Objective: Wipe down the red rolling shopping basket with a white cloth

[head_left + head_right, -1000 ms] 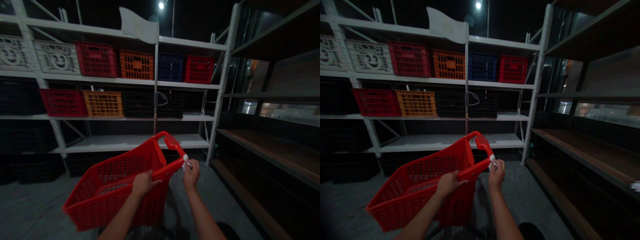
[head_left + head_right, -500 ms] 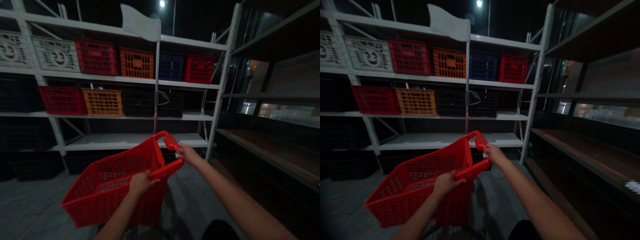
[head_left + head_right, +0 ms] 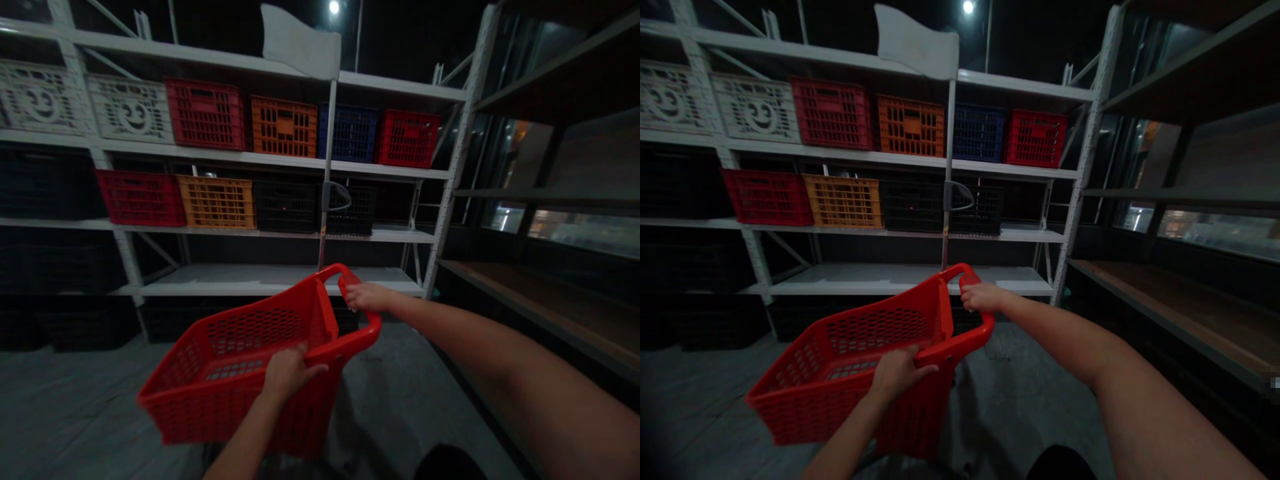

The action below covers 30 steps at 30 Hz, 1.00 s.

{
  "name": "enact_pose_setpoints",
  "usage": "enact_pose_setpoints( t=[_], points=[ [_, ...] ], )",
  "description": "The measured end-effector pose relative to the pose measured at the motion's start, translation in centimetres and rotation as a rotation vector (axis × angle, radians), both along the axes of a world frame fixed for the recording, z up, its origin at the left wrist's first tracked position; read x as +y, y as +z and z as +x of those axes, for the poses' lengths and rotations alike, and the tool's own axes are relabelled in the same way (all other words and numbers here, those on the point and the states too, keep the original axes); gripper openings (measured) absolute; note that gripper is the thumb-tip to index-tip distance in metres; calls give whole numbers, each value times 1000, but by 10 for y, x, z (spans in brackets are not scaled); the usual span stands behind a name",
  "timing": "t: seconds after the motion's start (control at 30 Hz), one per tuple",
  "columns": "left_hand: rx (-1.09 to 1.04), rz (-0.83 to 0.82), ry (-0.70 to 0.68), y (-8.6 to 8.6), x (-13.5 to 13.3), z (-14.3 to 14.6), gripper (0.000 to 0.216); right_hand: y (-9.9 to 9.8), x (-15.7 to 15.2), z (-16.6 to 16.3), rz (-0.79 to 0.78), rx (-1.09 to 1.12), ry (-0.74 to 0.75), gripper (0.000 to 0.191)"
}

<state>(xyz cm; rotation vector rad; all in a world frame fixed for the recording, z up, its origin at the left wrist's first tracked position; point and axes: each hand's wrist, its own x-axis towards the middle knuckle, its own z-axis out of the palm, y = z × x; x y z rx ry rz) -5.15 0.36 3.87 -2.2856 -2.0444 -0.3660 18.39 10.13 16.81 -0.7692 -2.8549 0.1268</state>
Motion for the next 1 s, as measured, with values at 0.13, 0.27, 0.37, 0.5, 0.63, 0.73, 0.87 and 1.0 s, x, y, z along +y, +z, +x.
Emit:
enact_pose_setpoints(
  t=[0.13,0.27,0.37,0.5,0.63,0.73,0.87,1.0],
  points=[
    [-6,-18,4,0,2,-2,73,0,-7,19,-63,-2,9,26],
    [-8,-12,-29,4,-1,-4,71,4,-9,27,-160,-111,12,31],
    [-8,-5,-44,3,-4,-5,70,2,-2,13,30,-189,127,24],
    [6,10,-37,-1,-2,-8,73,-4,12,-11,247,-141,171,15],
    [13,0,-18,-2,-1,-11,70,-6,25,-12,371,29,62,18],
    [19,-5,-23,2,-3,-13,68,-11,24,6,258,197,-95,19],
    [8,-29,-8,6,-3,-15,66,-26,-7,35,-53,416,-171,19],
    [-2,-34,-24,7,-1,-18,65,-44,-54,47,-214,590,-110,18]
  ],
)
